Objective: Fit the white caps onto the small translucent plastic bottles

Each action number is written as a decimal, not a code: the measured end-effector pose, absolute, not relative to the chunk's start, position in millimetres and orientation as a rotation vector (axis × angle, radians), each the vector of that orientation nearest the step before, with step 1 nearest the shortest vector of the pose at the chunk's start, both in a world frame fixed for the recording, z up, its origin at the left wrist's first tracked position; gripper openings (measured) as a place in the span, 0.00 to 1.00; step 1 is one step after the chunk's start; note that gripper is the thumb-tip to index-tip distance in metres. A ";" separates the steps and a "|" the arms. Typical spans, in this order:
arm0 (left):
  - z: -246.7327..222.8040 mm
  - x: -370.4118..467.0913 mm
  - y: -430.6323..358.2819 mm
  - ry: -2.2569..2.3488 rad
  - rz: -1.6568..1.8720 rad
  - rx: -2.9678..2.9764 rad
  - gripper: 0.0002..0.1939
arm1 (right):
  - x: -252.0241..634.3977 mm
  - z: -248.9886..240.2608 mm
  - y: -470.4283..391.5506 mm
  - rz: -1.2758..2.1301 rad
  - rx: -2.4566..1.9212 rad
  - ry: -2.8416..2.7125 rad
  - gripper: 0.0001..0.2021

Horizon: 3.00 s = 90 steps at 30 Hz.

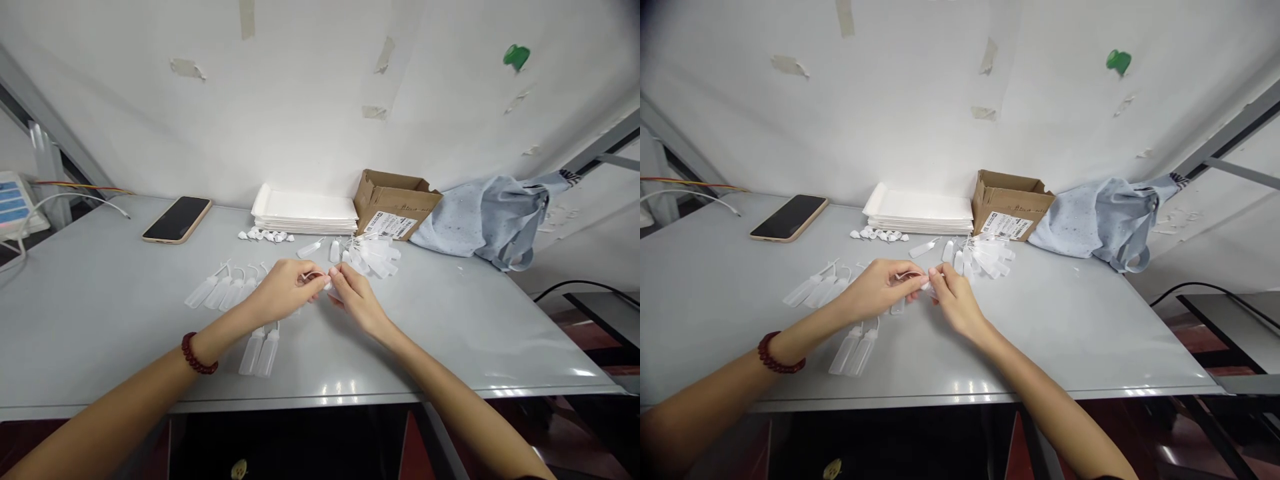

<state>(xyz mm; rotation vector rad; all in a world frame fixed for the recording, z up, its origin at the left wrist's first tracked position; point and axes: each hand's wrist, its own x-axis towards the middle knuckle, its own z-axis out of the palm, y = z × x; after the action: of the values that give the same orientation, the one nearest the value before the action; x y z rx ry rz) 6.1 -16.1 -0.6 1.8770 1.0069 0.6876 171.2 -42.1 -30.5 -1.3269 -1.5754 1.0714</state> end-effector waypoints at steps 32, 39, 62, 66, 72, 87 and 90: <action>-11.0 -1.0 -1.1 1.025 0.831 1.816 0.11 | 175.5 -29.5 -37.4 0.742 -1.268 -1.882 0.19; -10.8 -5.3 6.6 1.121 0.897 2.096 0.12 | 182.5 -37.0 -30.1 0.485 -1.331 -1.899 0.15; -33.5 -90.4 84.4 1.852 0.250 2.462 0.19 | 197.2 -53.4 -10.3 -0.431 -1.535 -1.956 0.12; -32.4 -87.2 80.9 1.852 0.257 2.477 0.17 | 174.3 -42.5 -34.6 -0.022 -1.148 -2.142 0.11; -30.0 -84.2 77.6 1.811 0.228 2.530 0.14 | 134.0 -38.5 -75.8 0.407 -0.955 -2.355 0.30; -20.1 -77.5 69.2 1.799 0.170 2.503 0.10 | 117.7 -47.5 -87.8 0.260 -1.084 -2.503 0.33; -16.4 -75.2 66.8 1.800 0.163 2.467 0.09 | 117.1 -49.3 -88.5 0.212 -1.098 -2.503 0.33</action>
<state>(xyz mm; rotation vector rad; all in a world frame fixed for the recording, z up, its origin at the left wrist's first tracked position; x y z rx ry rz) -75.2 66.8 -16.4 2.4673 1.7999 0.1627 117.1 -88.5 -49.3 -1.0978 -2.5031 0.2119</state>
